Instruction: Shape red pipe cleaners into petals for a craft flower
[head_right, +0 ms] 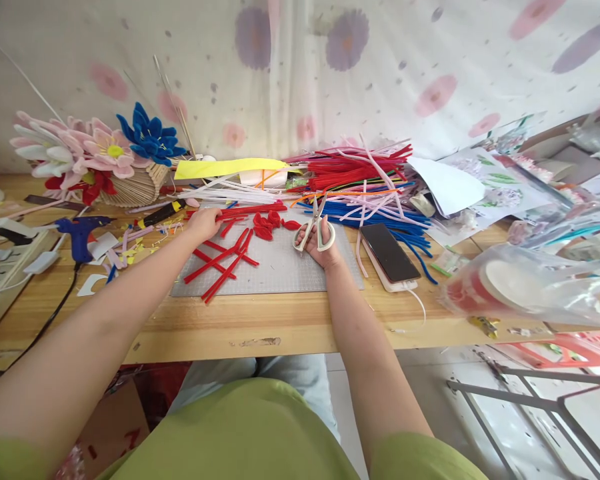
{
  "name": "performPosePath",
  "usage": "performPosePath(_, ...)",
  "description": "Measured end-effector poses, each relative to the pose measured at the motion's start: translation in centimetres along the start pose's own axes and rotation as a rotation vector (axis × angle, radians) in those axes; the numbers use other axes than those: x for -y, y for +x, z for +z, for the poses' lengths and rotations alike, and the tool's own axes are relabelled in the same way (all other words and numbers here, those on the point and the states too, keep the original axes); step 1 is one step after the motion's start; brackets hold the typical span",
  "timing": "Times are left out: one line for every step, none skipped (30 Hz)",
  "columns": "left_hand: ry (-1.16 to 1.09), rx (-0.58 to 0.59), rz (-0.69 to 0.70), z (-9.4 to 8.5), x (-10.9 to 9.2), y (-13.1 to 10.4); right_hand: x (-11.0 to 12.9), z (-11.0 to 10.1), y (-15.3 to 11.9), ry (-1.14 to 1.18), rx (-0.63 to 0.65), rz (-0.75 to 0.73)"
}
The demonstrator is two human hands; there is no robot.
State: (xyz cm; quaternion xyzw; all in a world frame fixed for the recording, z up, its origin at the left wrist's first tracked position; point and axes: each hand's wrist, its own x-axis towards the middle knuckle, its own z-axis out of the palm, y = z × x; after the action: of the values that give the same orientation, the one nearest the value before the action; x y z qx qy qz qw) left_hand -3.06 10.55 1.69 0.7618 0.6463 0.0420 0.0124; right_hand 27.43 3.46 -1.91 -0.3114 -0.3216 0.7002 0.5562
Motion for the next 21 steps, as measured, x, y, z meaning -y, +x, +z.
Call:
performPosePath(-0.001, -0.014, 0.013, 0.0, 0.0, 0.0, 0.0, 0.0, 0.0, -0.005, 0.002, -0.002)
performPosePath(-0.007, -0.028, 0.029, 0.0, 0.1, -0.1, 0.0, 0.0, 0.0, -0.009, 0.006, -0.005)
performPosePath(-0.021, -0.043, 0.054, -0.1, 0.1, -0.3, 0.0, 0.0, 0.0, -0.012, 0.011, -0.007)
performPosePath(-0.041, -0.059, 0.087, -0.2, 0.2, -0.5, 0.0, 0.0, 0.0, -0.015, 0.014, -0.009)
performPosePath(-0.064, -0.078, 0.129, -0.5, 0.4, -0.7, -0.1, 0.0, 0.0, -0.017, 0.015, -0.011)
performPosePath(-0.087, -0.099, 0.173, -0.8, 0.6, -1.0, -0.1, 0.1, 0.0, -0.019, 0.013, -0.014)
performPosePath(-0.104, -0.113, 0.219, -1.1, 1.0, -1.3, -0.1, 0.1, 0.0, -0.021, 0.009, -0.017)
performPosePath(-0.109, -0.114, 0.263, -1.4, 1.3, -1.6, -0.1, 0.2, 0.0, -0.024, 0.003, -0.02)
performPosePath(-0.103, -0.093, 0.304, -1.7, 1.7, -2.0, -0.1, 0.3, 0.0, -0.026, -0.003, -0.022)
performPosePath(-0.081, -0.038, 0.348, -1.9, 2.1, -2.4, -0.2, 0.4, 0.0, -0.026, -0.009, -0.024)
performPosePath(-0.047, 0.023, 0.391, -2.1, 2.5, -2.7, -0.2, 0.4, 0.0, -0.027, -0.013, -0.026)
performPosePath(-0.004, 0.082, 0.428, -2.1, 2.8, -3.1, -0.2, 0.5, 0.0, -0.026, -0.016, -0.029)
performPosePath(0.042, 0.128, 0.458, -2.1, 3.1, -3.5, -0.2, 0.5, 0.0, -0.025, -0.019, -0.033)
performPosePath(0.084, 0.154, 0.478, -2.0, 3.2, -3.8, -0.3, 0.4, 0.1, -0.026, -0.022, -0.038)
performPosePath(0.117, 0.162, 0.487, -1.8, 3.2, -4.1, -0.3, 0.3, 0.2, -0.028, -0.024, -0.042)
performPosePath(0.138, 0.155, 0.488, -1.7, 3.2, -4.4, -0.4, 0.2, 0.3, -0.031, -0.027, -0.045)
performPosePath(0.147, 0.14, 0.486, -1.5, 3.1, -4.7, -0.5, 0.1, 0.3, -0.033, -0.029, -0.047)
performPosePath(0.145, 0.121, 0.478, -1.4, 2.9, -5.0, -0.5, 0.0, 0.4, -0.035, -0.032, -0.048)
performPosePath(0.133, 0.102, 0.463, -1.4, 2.8, -5.2, -0.5, -0.1, 0.5, -0.038, -0.032, -0.049)
performPosePath(0.11, 0.084, 0.442, -1.5, 2.6, -5.4, -0.5, -0.2, 0.5, -0.043, -0.03, -0.048)
performPosePath(0.073, 0.062, 0.413, -1.6, 2.5, -5.5, -0.5, -0.2, 0.5, -0.05, -0.028, -0.047)
